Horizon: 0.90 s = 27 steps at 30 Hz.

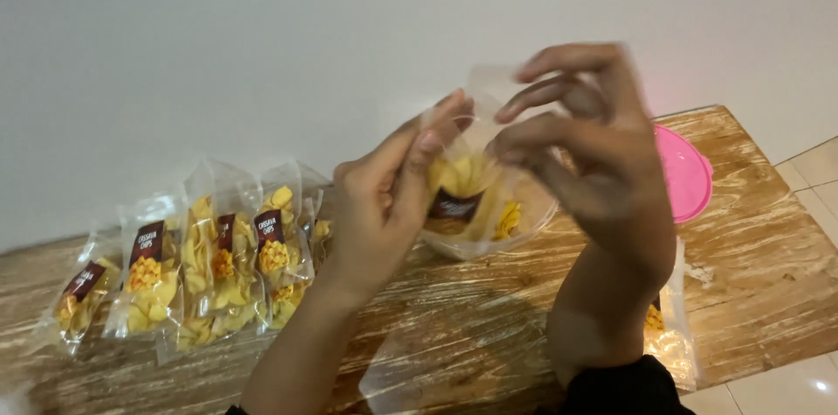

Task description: Packaging cassava chips into small plastic bags from a large container and organizing them on a wooden table.

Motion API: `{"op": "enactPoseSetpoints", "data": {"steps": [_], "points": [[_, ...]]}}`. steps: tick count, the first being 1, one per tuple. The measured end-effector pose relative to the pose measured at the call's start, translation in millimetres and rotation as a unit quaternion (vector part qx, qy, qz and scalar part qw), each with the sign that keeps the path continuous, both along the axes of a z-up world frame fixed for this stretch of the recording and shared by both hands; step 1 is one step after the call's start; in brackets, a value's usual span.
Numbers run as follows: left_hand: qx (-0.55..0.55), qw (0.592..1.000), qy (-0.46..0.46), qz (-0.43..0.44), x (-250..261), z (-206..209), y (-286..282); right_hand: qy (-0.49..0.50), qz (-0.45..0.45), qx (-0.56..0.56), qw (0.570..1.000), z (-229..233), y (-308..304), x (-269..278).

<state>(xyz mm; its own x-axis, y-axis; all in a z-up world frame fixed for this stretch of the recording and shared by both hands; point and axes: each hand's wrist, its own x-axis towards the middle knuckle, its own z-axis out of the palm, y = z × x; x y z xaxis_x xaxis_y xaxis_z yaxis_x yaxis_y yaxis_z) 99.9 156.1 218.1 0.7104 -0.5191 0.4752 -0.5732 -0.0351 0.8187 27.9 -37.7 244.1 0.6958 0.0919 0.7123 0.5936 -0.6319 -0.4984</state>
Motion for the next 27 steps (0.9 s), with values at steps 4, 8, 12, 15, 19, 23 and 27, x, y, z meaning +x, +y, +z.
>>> {"op": "enactPoseSetpoints", "data": {"steps": [4,8,12,15,19,23,27], "points": [[-0.165,0.985,-0.023,-0.044,-10.4,-0.4,-2.7,-0.010,-0.004,0.053,0.999,-6.6,7.5,-2.6],[-0.230,0.973,-0.014,-0.032,-16.4,4.2,-7.1,0.026,0.038,0.134,0.990,-9.7,19.4,-7.9],[-0.225,0.971,0.036,-0.068,-18.0,4.7,-11.7,0.018,0.063,0.100,0.993,-14.3,12.2,-12.1],[-0.225,0.973,0.023,-0.045,-23.8,8.9,-8.5,-0.009,-0.003,0.061,0.998,-7.4,8.9,-12.3],[-0.149,0.988,-0.041,-0.020,-27.0,5.8,-7.7,0.033,0.011,0.074,0.997,-8.3,12.6,-9.4],[-0.198,0.976,0.073,-0.061,-25.9,14.1,2.3,0.047,0.021,0.107,0.993,-4.1,4.3,-8.1],[-0.206,0.958,0.092,-0.176,-7.9,-11.8,9.8,0.036,0.036,0.115,0.992,-10.6,1.8,-5.3]]}}
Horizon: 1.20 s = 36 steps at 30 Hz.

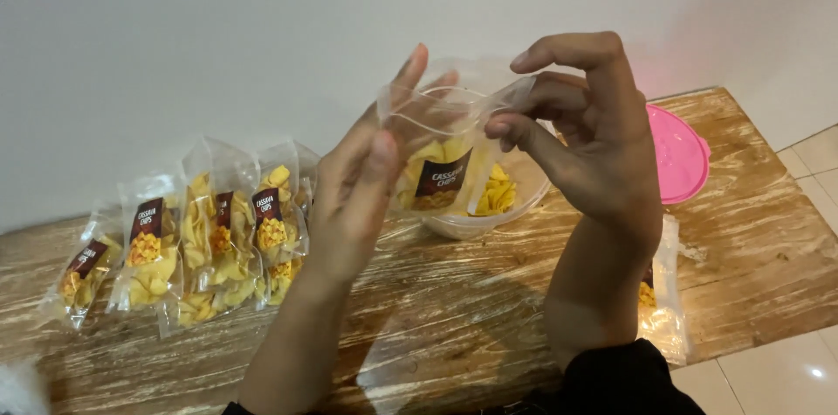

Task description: Packaging cassava chips into small plastic bags from a large container and organizing them on a wooden table.

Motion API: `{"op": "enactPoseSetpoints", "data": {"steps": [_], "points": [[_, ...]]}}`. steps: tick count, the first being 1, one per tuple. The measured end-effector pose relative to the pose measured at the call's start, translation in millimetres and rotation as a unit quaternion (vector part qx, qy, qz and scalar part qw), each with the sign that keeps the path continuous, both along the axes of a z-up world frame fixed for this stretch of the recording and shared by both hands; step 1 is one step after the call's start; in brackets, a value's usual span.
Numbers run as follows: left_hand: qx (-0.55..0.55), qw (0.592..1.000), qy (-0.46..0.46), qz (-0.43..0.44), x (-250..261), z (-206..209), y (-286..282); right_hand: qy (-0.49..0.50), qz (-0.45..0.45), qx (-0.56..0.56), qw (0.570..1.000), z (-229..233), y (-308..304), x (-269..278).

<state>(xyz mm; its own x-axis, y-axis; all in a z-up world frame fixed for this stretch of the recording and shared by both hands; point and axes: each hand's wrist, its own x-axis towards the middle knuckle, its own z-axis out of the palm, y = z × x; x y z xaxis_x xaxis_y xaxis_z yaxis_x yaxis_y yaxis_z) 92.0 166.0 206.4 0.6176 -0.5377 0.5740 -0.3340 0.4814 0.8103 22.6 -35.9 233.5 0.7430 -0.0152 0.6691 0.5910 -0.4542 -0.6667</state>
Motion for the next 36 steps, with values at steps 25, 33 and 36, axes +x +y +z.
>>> {"op": "enactPoseSetpoints", "data": {"steps": [25,33,36], "points": [[0.077,0.978,0.145,-0.130,9.6,-7.1,8.0,0.105,0.073,-0.128,0.983,15.9,-11.5,39.0],[0.059,0.983,0.097,-0.143,16.3,-9.5,8.6,0.454,0.009,-0.466,0.760,-3.2,-26.0,118.8],[0.070,0.984,0.071,-0.147,14.6,-7.7,8.5,0.571,0.044,-0.479,0.665,-10.2,1.6,131.2]]}}
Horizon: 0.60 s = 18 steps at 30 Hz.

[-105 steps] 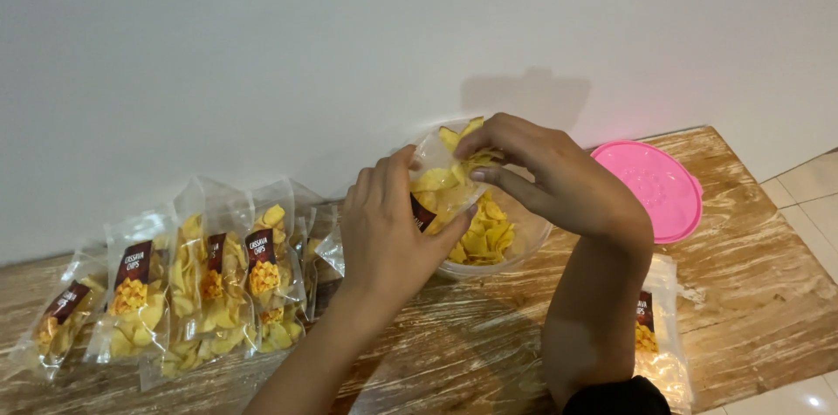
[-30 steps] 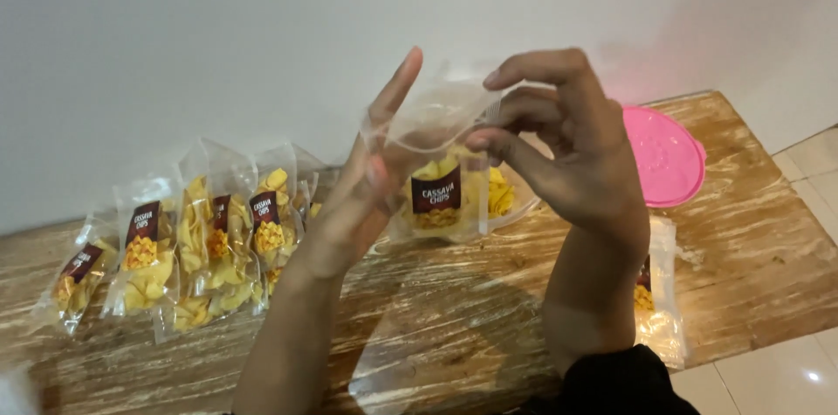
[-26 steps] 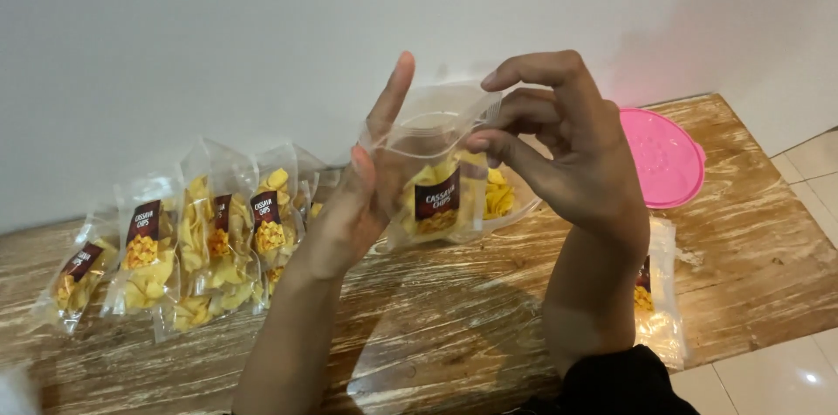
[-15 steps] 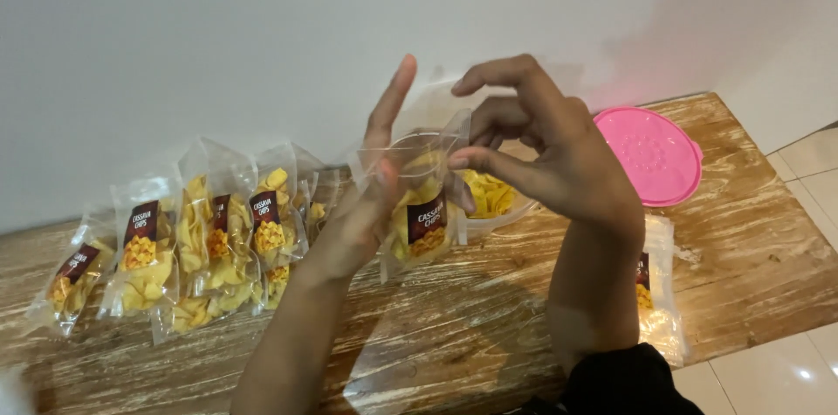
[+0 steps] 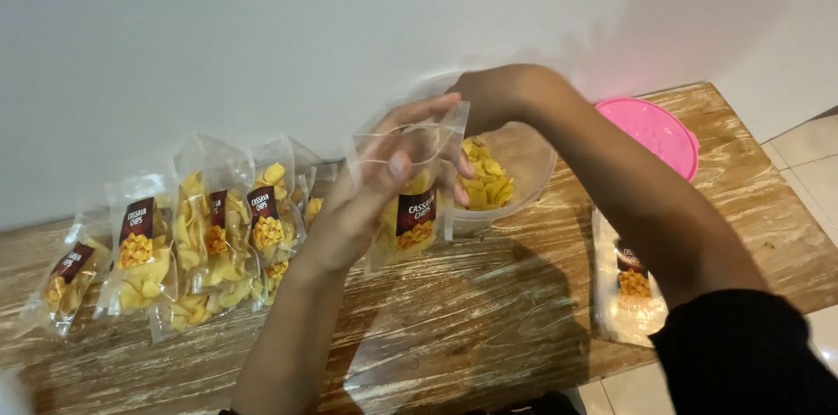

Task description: Packaging cassava chips into small plastic bags from a large container and organizing them on a wooden table.

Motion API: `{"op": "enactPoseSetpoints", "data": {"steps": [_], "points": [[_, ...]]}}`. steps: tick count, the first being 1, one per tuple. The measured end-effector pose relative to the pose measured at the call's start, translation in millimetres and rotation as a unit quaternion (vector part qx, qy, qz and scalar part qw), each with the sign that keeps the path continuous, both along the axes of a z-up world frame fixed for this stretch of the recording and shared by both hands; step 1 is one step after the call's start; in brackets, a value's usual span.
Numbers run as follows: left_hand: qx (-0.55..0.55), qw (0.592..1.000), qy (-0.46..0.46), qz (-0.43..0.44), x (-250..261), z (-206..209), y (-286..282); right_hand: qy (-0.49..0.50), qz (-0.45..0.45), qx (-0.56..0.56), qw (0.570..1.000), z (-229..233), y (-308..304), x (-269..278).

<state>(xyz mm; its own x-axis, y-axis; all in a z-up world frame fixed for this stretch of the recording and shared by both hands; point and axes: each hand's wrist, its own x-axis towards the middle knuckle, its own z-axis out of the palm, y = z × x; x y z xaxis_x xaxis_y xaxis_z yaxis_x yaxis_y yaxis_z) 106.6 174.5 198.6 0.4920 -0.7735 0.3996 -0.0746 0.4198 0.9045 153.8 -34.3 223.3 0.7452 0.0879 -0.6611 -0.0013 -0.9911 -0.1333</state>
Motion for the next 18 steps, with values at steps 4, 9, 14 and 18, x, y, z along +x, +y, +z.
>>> {"op": "enactPoseSetpoints", "data": {"steps": [4,9,14,18], "points": [[0.016,1.000,0.017,0.006,-4.2,2.5,1.5,0.005,0.007,0.002,1.000,-9.0,-5.6,4.9],[-0.002,1.000,0.021,-0.004,-3.4,-0.3,2.6,0.014,0.024,0.009,1.000,-26.8,-12.4,14.1],[0.009,1.000,0.022,0.006,-3.9,1.1,3.6,0.029,0.041,0.013,0.999,-51.6,-17.9,26.9],[0.029,0.999,0.029,0.009,-3.3,2.1,1.9,0.042,0.051,0.016,0.998,-69.3,-25.6,28.9]]}}
